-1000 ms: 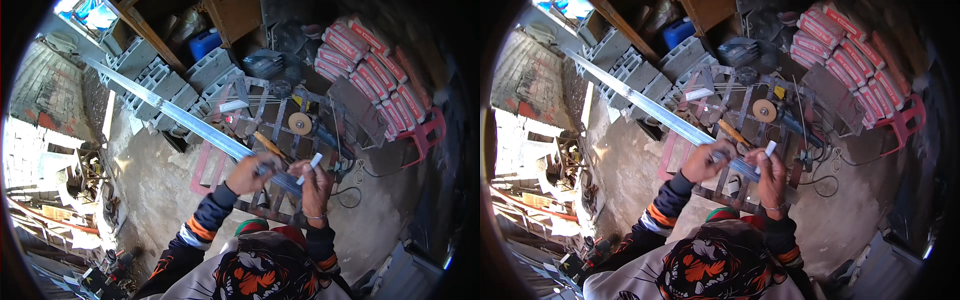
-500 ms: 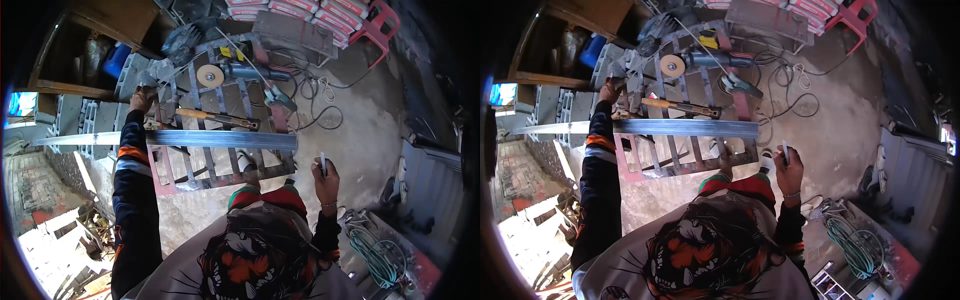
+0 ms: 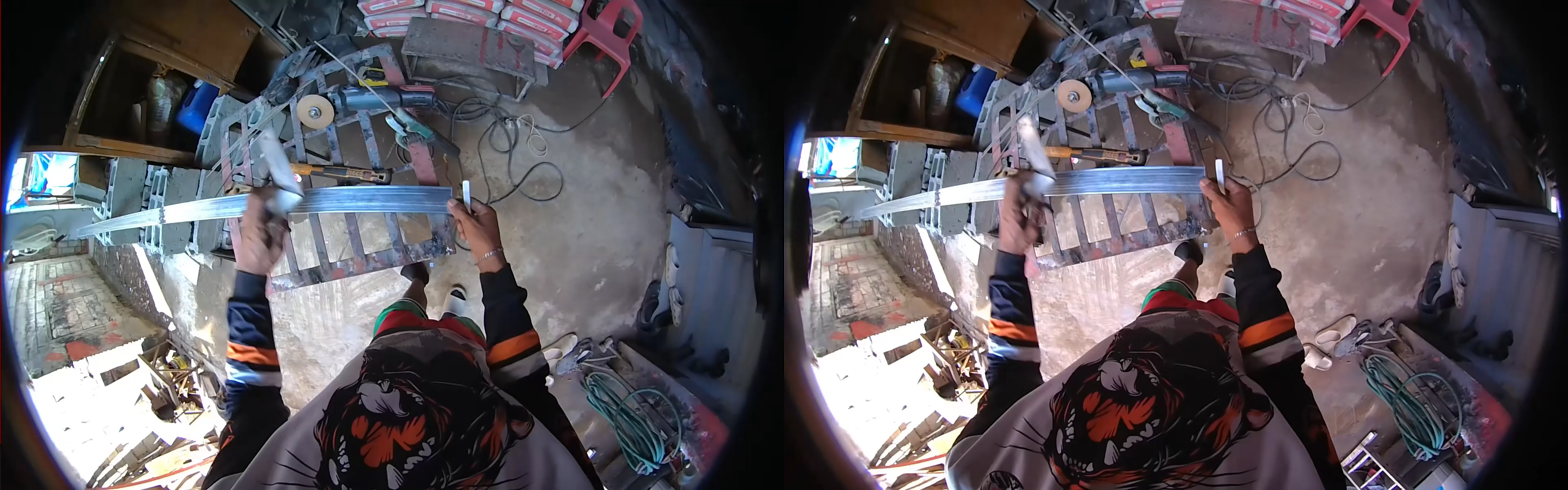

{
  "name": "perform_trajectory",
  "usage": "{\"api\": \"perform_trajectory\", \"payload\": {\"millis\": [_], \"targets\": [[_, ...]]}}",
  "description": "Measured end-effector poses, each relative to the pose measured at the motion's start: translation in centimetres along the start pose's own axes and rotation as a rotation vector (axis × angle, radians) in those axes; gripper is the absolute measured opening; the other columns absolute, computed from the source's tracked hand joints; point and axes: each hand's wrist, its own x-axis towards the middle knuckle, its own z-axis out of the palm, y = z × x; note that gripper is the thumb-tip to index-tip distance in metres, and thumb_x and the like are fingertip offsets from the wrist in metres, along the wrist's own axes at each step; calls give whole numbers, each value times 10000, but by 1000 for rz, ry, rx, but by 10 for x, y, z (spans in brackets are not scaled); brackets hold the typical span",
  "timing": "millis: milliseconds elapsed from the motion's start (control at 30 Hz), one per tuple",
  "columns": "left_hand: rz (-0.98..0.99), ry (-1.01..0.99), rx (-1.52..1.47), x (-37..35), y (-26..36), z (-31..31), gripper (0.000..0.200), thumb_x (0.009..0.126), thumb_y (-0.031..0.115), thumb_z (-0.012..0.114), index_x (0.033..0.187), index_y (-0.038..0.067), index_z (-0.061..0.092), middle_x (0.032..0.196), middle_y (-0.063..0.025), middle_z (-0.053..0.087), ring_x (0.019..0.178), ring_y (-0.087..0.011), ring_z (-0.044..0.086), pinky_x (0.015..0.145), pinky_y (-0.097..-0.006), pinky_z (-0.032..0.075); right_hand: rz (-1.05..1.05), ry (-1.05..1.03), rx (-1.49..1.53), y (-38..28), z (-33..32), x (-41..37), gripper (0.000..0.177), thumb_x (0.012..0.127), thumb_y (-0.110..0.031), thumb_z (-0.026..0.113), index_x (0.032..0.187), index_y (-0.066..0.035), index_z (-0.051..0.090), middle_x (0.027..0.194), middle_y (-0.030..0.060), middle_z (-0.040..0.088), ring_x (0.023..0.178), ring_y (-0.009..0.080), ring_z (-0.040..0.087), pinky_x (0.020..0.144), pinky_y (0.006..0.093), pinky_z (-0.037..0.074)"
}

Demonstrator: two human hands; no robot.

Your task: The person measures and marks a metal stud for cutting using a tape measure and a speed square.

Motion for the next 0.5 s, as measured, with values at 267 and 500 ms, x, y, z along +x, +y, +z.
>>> {"api": "perform_trajectory", "payload": {"millis": [267,500], "targets": [[163,-298,382,-81,67,115,561,794,73,685,1318,56,483,1222,-183,485,1122,-385,484,979,-458,388,-123,-88,-75,14,-4,-25,283,883,-233,692,893,49,683,720,9,661,658,83,561,610,302,466],[251,-348,486,-84,70,125,614,785,74,696,1361,180,510,1222,-114,500,1142,-355,463,966,-473,392,-234,19,-241,45,1,-80,344,845,-285,691,842,58,671,693,202,649,611,290,622,616,378,486]]}}
